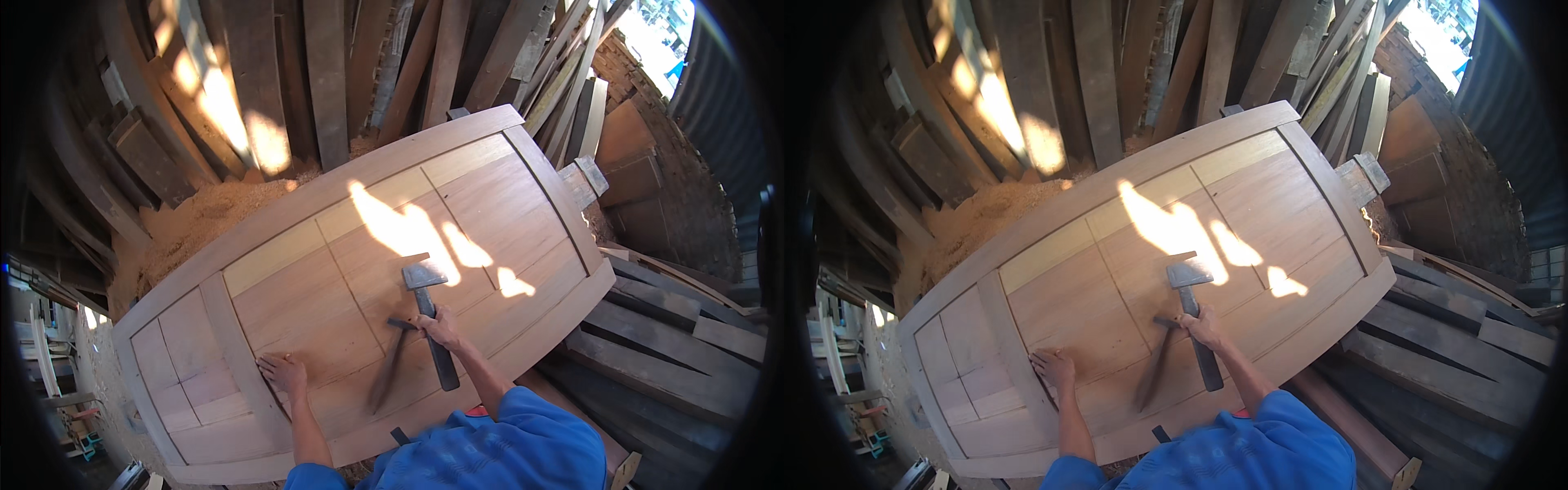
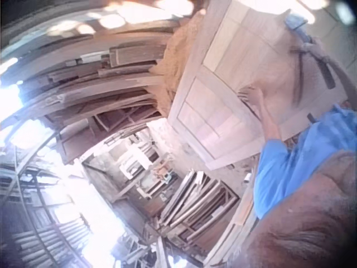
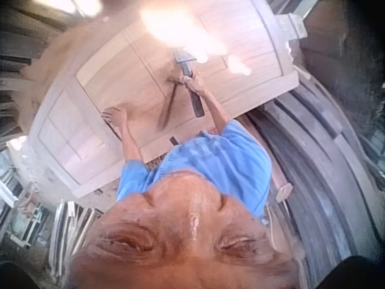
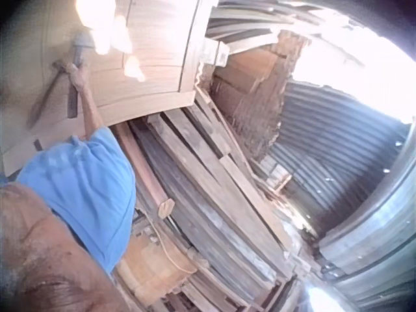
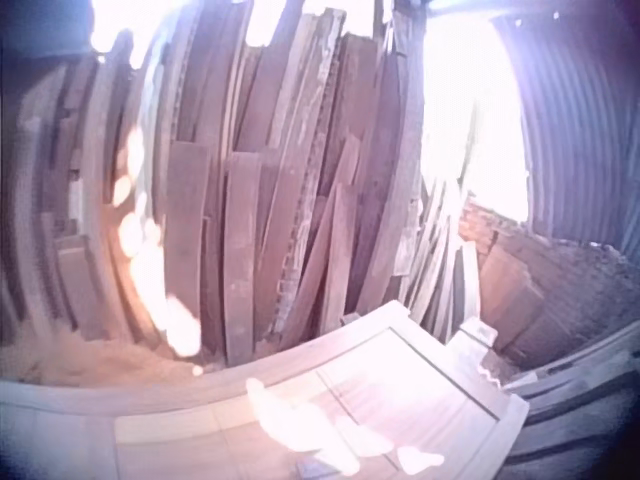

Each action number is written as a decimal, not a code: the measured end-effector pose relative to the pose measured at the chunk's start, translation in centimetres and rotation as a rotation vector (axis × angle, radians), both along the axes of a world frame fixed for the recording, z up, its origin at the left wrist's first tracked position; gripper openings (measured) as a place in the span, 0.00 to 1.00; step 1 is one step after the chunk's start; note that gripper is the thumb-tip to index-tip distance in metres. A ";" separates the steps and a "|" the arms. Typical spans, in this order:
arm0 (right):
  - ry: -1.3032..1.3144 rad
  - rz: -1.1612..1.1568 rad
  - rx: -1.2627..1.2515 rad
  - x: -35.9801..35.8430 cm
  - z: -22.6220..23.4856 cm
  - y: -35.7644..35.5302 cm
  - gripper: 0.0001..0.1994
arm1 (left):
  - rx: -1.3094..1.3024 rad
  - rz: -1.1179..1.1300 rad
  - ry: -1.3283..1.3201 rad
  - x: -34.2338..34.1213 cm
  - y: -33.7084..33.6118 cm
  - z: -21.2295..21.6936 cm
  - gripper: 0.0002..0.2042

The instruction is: The person assembles a wooden door by fitting panels into a frame. They use a mallet to tap the pieces into place and a chisel to adjust the joints for a tight fit. The process involves repeated hammering and chiseling to ensure the components are properly aligned.

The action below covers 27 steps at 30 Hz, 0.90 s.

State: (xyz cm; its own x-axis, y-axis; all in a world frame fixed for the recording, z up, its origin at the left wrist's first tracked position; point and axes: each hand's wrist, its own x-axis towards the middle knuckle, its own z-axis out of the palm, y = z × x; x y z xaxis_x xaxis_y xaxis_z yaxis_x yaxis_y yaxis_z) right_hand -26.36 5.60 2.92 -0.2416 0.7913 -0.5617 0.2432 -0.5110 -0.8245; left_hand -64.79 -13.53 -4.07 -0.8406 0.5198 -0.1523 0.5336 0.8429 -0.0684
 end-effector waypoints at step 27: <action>-0.392 -1.155 -0.298 50.7 3.1 -9.5 0.08 | 0.108 -0.800 -0.133 17.0 58.8 2.7 0.45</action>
State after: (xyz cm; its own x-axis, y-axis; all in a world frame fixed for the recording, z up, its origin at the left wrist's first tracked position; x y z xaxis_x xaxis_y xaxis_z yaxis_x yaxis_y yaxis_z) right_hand 24.30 -3.91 5.99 0.7303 0.2597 -0.6319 -0.2678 -0.7421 -0.6145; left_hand -47.80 45.31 -1.37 -0.1876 0.9723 -0.1396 0.9745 0.2021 0.0977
